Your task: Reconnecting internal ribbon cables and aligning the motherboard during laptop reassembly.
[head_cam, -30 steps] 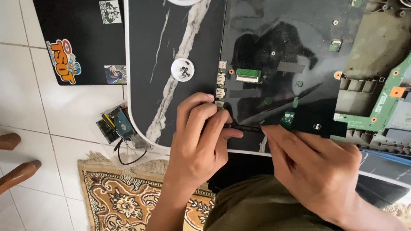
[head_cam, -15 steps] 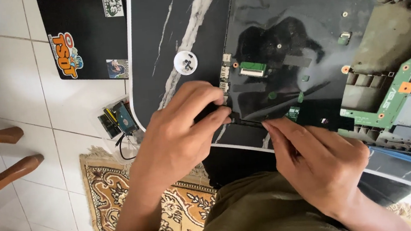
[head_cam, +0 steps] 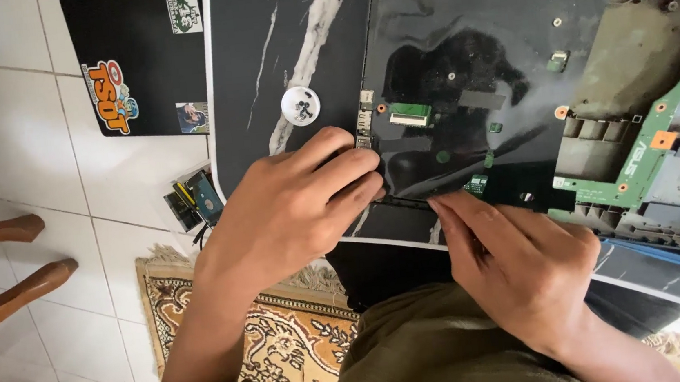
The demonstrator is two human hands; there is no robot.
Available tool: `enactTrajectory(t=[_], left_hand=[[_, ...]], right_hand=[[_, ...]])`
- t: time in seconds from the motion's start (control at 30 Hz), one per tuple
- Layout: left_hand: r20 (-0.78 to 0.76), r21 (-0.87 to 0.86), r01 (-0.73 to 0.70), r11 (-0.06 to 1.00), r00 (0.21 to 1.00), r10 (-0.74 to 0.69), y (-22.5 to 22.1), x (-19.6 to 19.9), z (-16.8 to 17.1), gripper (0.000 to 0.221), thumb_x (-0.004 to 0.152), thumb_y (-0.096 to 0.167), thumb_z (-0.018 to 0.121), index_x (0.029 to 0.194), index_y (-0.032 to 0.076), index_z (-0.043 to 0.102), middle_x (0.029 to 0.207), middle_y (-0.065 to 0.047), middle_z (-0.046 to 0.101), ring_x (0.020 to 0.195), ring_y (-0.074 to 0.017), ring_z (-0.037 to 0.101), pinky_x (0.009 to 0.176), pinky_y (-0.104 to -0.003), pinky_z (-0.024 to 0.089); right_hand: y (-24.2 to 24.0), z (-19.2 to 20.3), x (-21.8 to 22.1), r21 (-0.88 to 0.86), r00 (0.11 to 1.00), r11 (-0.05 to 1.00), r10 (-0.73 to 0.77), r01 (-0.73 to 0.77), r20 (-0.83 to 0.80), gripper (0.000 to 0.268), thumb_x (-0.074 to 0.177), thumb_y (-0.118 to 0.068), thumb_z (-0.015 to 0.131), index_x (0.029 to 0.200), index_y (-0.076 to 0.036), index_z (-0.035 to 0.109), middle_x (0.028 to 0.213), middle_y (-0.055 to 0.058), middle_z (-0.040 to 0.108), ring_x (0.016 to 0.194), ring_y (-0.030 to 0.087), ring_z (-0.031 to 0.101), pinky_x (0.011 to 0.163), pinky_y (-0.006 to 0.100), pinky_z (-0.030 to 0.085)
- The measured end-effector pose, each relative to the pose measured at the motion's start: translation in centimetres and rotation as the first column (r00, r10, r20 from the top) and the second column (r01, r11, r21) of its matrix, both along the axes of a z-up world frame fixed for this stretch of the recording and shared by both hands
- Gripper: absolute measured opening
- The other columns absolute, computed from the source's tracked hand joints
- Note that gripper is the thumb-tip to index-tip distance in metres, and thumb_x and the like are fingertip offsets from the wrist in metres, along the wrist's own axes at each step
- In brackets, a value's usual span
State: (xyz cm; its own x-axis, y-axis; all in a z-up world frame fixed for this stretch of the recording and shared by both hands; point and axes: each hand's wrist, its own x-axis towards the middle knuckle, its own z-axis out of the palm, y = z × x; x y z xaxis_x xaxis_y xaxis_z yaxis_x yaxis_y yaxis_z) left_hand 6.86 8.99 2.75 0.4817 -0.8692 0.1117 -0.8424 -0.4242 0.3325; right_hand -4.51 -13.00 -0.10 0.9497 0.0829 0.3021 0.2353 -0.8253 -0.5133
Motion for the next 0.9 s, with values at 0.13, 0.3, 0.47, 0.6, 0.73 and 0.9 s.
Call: enactTrajectory(t=[0.13, 0.3, 0.47, 0.6, 0.73, 0.9], left_hand=[[0.027, -0.054, -0.010, 0.998, 1.000, 0.012, -0.1, -0.3, -0.2, 0.016, 0.101, 0.000, 0.077, 0.090, 0.000, 0.066, 0.103, -0.004, 0.061, 0.098, -0.0198, 0.056, 0.050, -0.025, 0.047], [-0.091, -0.128, -0.064, 0.990, 0.994, 0.053, -0.3, -0.4, -0.2, 0.018, 0.097, -0.009, 0.077, 0.087, -0.003, 0.063, 0.098, -0.005, 0.059, 0.088, -0.0199, 0.057, 0.046, -0.026, 0.043], [-0.156, -0.199, -0.076, 0.977, 0.987, 0.046, 0.0, -0.2, -0.7, 0.011, 0.097, -0.003, 0.080, 0.094, -0.004, 0.070, 0.101, -0.010, 0.065, 0.090, -0.0221, 0.063, 0.055, -0.029, 0.058], [-0.200, -0.229, -0.070, 0.971, 0.979, 0.024, 0.2, -0.1, -1.4, 0.011, 0.093, 0.000, 0.083, 0.097, -0.006, 0.074, 0.103, -0.013, 0.066, 0.090, -0.0223, 0.064, 0.065, -0.029, 0.064], [-0.231, -0.285, -0.066, 0.956, 0.973, -0.002, 0.0, 0.4, -1.1, 0.010, 0.096, -0.002, 0.081, 0.091, -0.007, 0.073, 0.100, -0.013, 0.064, 0.087, -0.0237, 0.062, 0.070, -0.031, 0.059], [-0.349, -0.321, -0.132, 0.938, 0.937, 0.013, 0.0, 0.4, -1.0, 0.006, 0.093, -0.004, 0.081, 0.094, -0.007, 0.076, 0.097, -0.015, 0.067, 0.082, -0.0246, 0.064, 0.070, -0.031, 0.056]], right_hand=[[0.0, 0.1, 0.0, -0.014, 1.000, 1.000, -0.006, 0.006, -0.001, 0.006, 0.098, -0.005, 0.087, 0.095, -0.006, 0.082, 0.066, -0.004, 0.064, 0.046, 0.010, 0.043, 0.042, 0.026, 0.028], [0.1, 0.0, -0.1, -0.019, 1.000, 1.000, -0.019, 0.019, -0.010, 0.007, 0.099, -0.008, 0.087, 0.094, -0.007, 0.083, 0.064, -0.003, 0.062, 0.046, 0.011, 0.041, 0.042, 0.026, 0.026], [0.1, -0.1, -0.1, -0.003, 1.000, 1.000, -0.026, 0.026, -0.001, 0.008, 0.100, -0.008, 0.087, 0.094, -0.008, 0.082, 0.063, -0.002, 0.059, 0.047, 0.013, 0.040, 0.043, 0.028, 0.025], [0.2, 0.1, 0.1, 0.035, 0.999, 0.999, 0.003, -0.005, 0.038, 0.011, 0.097, -0.003, 0.090, 0.093, -0.003, 0.080, 0.070, 0.000, 0.069, 0.048, 0.009, 0.048, 0.042, 0.025, 0.029], [0.4, -0.1, -0.1, 0.029, 0.999, 0.999, -0.037, 0.036, 0.027, 0.020, 0.100, -0.009, 0.090, 0.092, -0.005, 0.073, 0.063, -0.004, 0.061, 0.048, 0.009, 0.045, 0.044, 0.026, 0.031], [0.3, -0.7, 0.0, -0.170, 0.991, 0.986, 0.023, -0.001, 0.132, 0.022, 0.102, -0.011, 0.093, 0.122, -0.012, 0.086, 0.066, -0.006, 0.054, 0.049, 0.009, 0.033, 0.044, 0.028, 0.023]])
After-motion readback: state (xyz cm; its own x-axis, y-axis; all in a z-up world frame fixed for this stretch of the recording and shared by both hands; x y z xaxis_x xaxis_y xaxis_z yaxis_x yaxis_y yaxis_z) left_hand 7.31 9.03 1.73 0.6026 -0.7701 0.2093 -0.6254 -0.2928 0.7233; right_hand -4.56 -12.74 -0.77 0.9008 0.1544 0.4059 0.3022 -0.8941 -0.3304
